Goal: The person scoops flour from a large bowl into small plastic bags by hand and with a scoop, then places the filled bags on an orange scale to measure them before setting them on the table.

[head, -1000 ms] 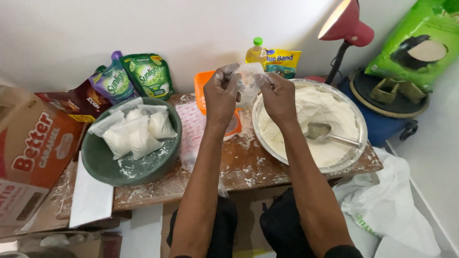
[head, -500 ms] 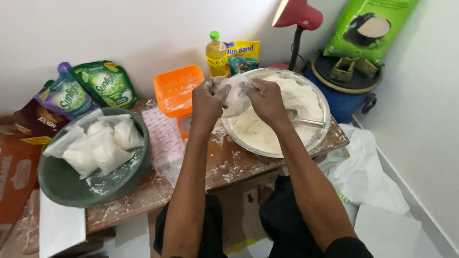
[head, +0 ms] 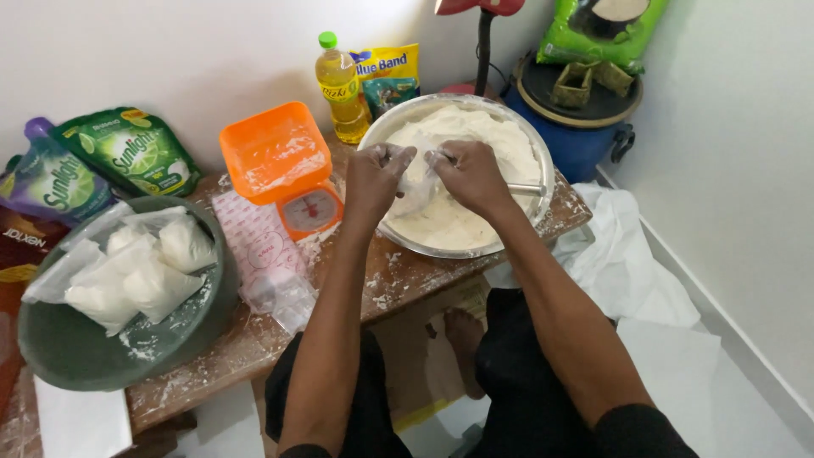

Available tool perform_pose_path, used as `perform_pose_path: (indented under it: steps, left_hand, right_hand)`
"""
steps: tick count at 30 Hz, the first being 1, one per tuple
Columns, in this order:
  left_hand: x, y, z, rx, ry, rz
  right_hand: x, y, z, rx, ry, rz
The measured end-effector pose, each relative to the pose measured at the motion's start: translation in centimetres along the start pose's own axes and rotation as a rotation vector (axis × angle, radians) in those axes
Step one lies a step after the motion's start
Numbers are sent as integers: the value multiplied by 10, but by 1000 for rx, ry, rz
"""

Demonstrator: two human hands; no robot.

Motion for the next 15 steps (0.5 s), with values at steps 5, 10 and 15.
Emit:
perform_pose_path:
  steps: [5, 10, 15]
  left_hand:
    - [5, 23, 29, 51, 19, 28]
    - [5, 43, 50, 119, 40, 53]
    - [5, 56, 77, 265, -34, 91]
  right_hand:
    - [-3, -5, -28, -34, 61, 46]
    - [-8, -7, -46, -61, 110, 152]
    - [-1, -23, -91, -872, 206, 161]
Point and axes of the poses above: each hand's wrist, its own x-axis towards the middle knuckle, its own y-axis out of the palm, z = x × y, the point moved 8 cm from there along x, towards the middle knuckle, and after that the axes turned 8 degrees about x, right-handed, at the moved point
